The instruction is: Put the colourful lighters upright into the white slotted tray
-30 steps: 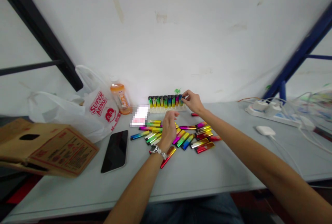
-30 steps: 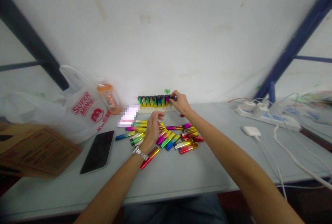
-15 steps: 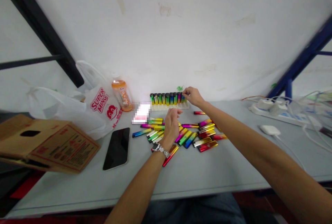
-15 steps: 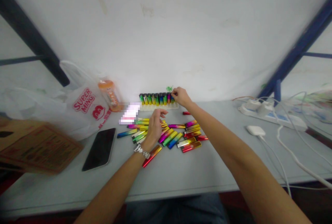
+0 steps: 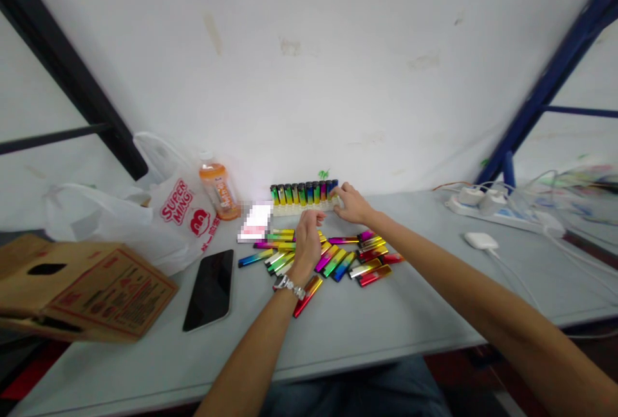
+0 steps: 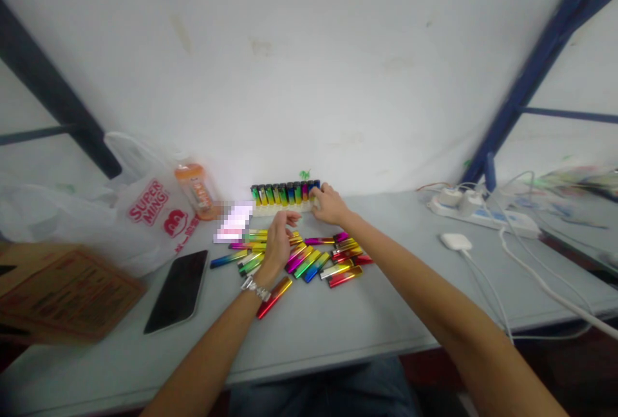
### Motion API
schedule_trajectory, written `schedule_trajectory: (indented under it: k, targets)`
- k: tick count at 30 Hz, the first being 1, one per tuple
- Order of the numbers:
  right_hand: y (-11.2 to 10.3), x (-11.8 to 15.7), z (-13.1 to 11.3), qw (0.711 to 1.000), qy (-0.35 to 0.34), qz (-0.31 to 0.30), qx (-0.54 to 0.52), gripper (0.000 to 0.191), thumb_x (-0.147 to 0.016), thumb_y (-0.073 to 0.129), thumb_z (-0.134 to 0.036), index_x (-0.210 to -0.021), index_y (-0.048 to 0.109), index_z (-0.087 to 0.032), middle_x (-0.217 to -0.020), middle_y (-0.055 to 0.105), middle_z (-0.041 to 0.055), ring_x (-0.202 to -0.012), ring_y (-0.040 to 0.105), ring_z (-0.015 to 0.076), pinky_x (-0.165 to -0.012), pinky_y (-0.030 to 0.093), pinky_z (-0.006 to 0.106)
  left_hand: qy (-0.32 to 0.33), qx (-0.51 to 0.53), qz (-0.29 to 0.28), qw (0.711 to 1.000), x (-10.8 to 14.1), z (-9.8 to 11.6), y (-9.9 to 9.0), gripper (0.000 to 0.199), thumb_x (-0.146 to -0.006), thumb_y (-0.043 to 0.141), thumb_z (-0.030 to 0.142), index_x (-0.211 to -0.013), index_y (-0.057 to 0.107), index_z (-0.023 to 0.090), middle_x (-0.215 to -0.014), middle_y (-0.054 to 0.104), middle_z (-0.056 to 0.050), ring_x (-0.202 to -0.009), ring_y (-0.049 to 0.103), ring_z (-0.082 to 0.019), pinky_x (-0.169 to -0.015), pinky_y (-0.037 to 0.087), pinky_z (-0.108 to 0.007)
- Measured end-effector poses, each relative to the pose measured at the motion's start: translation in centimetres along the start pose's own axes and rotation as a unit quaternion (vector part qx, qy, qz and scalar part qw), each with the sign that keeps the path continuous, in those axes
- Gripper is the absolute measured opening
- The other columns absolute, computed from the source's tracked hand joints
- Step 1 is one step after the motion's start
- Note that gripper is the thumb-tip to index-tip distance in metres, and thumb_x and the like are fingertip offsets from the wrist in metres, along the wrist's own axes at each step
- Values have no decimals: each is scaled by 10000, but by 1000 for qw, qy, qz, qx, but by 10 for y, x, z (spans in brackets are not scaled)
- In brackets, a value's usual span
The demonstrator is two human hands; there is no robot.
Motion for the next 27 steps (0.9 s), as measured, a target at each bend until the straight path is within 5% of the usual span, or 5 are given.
schedule_trajectory:
  k: [5, 10, 15, 21, 27]
  targets:
    - [-3, 41, -18, 984, -54, -171, -9, 284, -728, 708, -348, -972, 726, -205, -1037, 587, 125, -1046, 549, 314, -923, 408, 404, 14, -20, -1, 1000, 2, 8, -2, 394, -994, 253, 310, -904, 622, 205, -932, 642, -58, -870, 595, -181, -781, 506, -320]
    - [-4, 50, -29, 977, -55, -207, 21, 293, -673, 748, -391, -896, 743, -201, -1020, 634, 141, -1048, 558, 341, -915, 403, 431, 18, -19, -3, 1000, 3, 9, -1, 389, -984, 252, 305, -887, 615, 202, -929, 635, -62, -885, 591, -187, -783, 502, -321]
    - [1, 36, -19, 985, -13, -135, -102, 226, -676, 745, -311, -839, 699, -163, -844, 671, 64, -812, 598, 227, -788, 433, 345, 13, -18, 10, 1000, 0, 4, -4, 405, -987, 234, 311, -891, 611, 202, -925, 630, -60, -883, 588, -185, -781, 500, -319]
    - [-4, 32, -17, 937, 1, 34, -347, 212, -851, 603, -370, -806, 643, -166, -749, 645, 10, -713, 576, 151, -674, 433, 269, 8, -7, 58, 998, -3, 10, -14, 389, -994, 244, 310, -911, 610, 205, -956, 636, -68, -934, 587, -191, -818, 492, -328]
    - [8, 44, -36, 804, 92, 141, -570, 407, -854, 562, -608, -878, 598, -203, -803, 648, 17, -724, 606, 152, -685, 512, 283, -13, 15, 72, 997, -1, 12, -15, 507, -1024, 172, 425, -910, 611, 198, -962, 668, -83, -900, 595, -193, -740, 485, -317]
Point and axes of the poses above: each hand's wrist, its own x-axis away from the middle knuckle, its own y-axis out of the palm, z = x × y, the point moved 4 cm from there along -x, towards the middle knuckle
